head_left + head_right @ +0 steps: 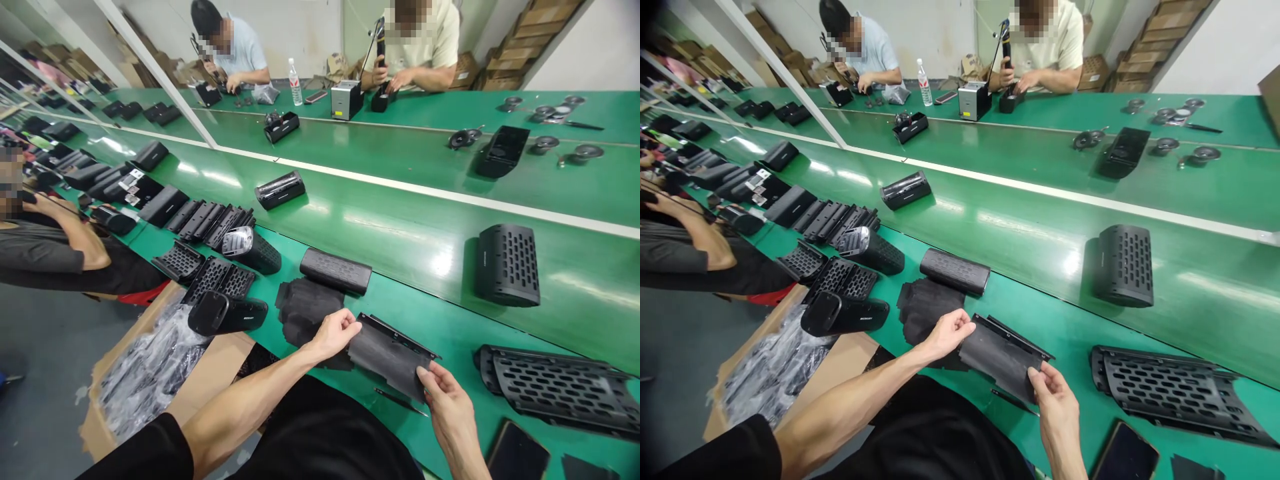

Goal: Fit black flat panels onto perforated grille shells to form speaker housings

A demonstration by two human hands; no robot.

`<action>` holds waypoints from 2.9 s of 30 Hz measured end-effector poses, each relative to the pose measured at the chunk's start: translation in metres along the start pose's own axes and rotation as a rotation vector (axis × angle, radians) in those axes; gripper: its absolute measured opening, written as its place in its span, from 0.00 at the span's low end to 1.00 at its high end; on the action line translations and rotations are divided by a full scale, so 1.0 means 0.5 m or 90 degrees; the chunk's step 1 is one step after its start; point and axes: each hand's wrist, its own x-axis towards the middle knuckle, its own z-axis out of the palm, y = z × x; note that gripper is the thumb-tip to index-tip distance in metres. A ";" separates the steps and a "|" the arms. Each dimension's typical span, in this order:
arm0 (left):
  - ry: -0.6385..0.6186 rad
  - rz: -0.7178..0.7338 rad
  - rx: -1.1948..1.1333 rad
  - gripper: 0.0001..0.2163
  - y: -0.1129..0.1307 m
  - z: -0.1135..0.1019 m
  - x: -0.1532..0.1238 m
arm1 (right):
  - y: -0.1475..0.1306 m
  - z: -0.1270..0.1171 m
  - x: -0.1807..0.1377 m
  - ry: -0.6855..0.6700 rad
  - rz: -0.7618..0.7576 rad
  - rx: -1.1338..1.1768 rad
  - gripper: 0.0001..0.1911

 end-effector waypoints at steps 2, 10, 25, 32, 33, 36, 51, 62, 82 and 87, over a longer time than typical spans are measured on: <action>-0.008 0.004 -0.041 0.14 0.015 -0.010 -0.009 | -0.020 0.002 -0.015 -0.005 0.012 0.037 0.38; -0.063 0.003 -0.177 0.19 0.058 -0.036 -0.029 | -0.096 0.005 -0.072 -0.020 0.012 0.104 0.36; -0.087 0.040 -0.270 0.21 0.093 -0.051 -0.056 | -0.109 -0.032 -0.119 -0.016 -0.051 0.058 0.28; -0.125 0.070 -0.312 0.22 0.078 -0.068 -0.061 | -0.113 -0.039 -0.135 -0.015 -0.063 0.075 0.27; -0.126 0.070 -0.312 0.22 0.078 -0.070 -0.062 | -0.114 -0.039 -0.136 -0.019 -0.060 0.079 0.27; -0.124 0.069 -0.316 0.21 0.077 -0.073 -0.063 | -0.115 -0.038 -0.137 -0.025 -0.048 0.089 0.28; -0.233 -0.021 -0.463 0.22 0.076 -0.072 -0.074 | -0.112 -0.036 -0.124 -0.042 0.031 0.146 0.29; -0.241 -0.038 -0.509 0.21 0.072 -0.070 -0.085 | -0.118 -0.040 -0.136 -0.039 0.057 0.149 0.30; -0.220 -0.029 -0.515 0.19 0.069 -0.079 -0.106 | -0.130 -0.032 -0.168 -0.022 0.065 0.157 0.29; -0.205 -0.033 -0.509 0.18 0.070 -0.078 -0.108 | -0.125 -0.029 -0.168 -0.028 0.061 0.162 0.30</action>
